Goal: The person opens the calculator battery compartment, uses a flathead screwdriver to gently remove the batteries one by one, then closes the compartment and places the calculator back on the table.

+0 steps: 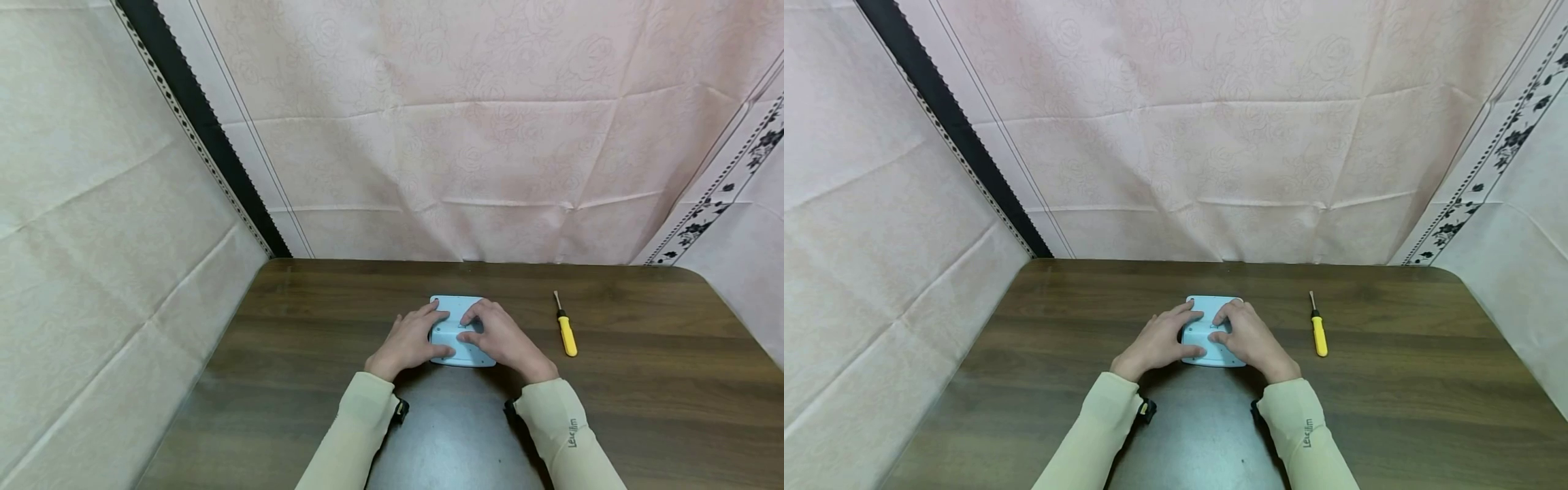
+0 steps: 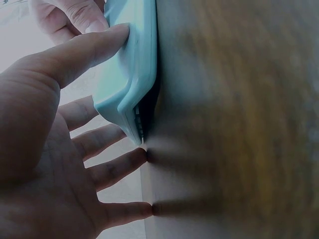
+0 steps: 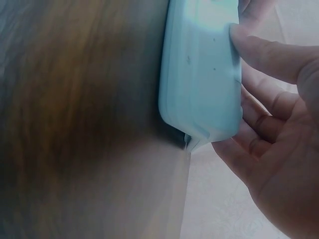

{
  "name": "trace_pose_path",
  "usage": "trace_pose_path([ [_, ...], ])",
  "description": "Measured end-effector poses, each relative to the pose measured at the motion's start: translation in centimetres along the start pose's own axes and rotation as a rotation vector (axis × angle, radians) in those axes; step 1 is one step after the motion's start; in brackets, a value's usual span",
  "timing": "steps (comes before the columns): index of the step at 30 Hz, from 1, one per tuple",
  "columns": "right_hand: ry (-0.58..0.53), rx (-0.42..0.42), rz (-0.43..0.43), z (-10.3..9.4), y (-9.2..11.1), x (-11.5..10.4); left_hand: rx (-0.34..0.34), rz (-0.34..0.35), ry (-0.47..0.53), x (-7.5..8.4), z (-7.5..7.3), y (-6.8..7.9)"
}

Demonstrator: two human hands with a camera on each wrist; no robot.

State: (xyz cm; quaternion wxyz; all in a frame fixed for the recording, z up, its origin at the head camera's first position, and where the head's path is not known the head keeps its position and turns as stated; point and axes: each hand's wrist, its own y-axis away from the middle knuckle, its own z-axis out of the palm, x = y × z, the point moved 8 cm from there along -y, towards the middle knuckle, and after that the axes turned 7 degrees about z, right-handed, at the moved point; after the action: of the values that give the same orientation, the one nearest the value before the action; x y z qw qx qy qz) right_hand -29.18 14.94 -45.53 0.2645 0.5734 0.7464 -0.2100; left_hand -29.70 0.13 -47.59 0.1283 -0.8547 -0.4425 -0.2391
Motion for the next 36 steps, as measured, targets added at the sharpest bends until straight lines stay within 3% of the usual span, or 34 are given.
trace_pose_path([
  [9,-0.010,-0.001,-0.016,0.28,-0.01,0.02,0.001,0.004,0.000,-0.10,-0.01,0.06],
  [30,-0.129,0.000,0.057,-0.42,0.20,0.25,-0.003,0.001,0.017,-0.15,-0.07,0.11],
  [36,-0.162,-0.004,0.032,-0.60,0.40,-0.11,0.001,0.001,0.015,-0.24,-0.09,0.00],
])
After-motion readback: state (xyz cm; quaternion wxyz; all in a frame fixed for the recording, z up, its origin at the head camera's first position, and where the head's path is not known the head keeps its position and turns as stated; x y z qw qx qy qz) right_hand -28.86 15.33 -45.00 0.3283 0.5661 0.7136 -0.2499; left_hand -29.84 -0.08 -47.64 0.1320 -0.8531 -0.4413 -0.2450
